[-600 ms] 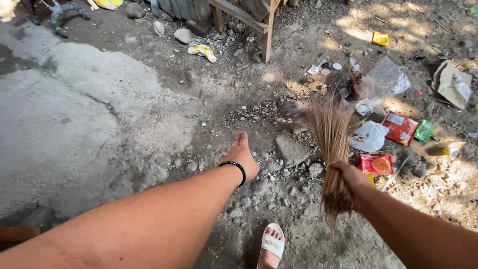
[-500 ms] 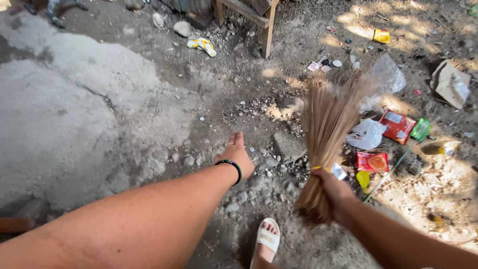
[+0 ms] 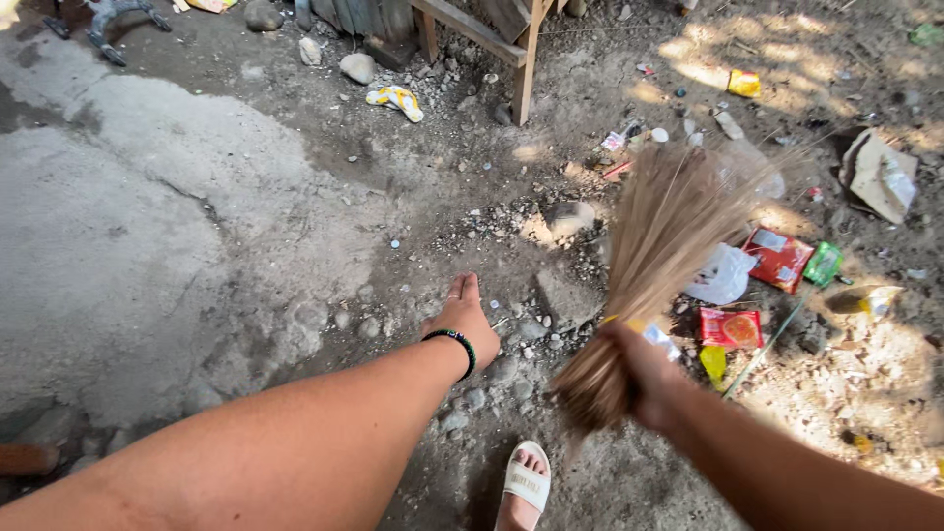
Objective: The person sweeps dirt and debris on the ground using a hand-held broom, moving across the outdoor area and around objects.
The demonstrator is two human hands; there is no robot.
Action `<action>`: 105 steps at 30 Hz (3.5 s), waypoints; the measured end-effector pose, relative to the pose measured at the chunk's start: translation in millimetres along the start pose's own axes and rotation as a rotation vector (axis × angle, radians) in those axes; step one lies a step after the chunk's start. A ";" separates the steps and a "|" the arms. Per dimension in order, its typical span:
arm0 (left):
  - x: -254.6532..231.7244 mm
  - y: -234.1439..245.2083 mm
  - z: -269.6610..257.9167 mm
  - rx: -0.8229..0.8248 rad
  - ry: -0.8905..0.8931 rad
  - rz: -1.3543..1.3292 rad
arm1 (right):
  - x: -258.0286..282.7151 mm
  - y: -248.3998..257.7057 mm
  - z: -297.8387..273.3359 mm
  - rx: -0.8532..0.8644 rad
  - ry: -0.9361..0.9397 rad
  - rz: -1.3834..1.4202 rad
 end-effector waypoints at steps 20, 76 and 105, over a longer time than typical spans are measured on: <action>-50.9 36.9 3.5 -0.209 -0.264 -0.037 | 69.0 -10.8 21.3 0.086 0.150 0.204; -348.3 136.4 184.4 0.096 -0.728 0.408 | 235.0 62.3 122.5 -0.452 0.184 0.507; -297.6 -29.8 34.6 0.105 -0.656 0.443 | 81.0 211.1 58.5 -0.236 0.120 0.244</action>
Point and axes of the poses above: each hand's wrist, its own z-axis towards the middle knuckle, its own y-axis out of the back of the hand, x = y × z, the point moved 4 cm from there along z, towards the middle knuckle, and after that the axes turned 13 degrees about y, right-handed, at the moved point
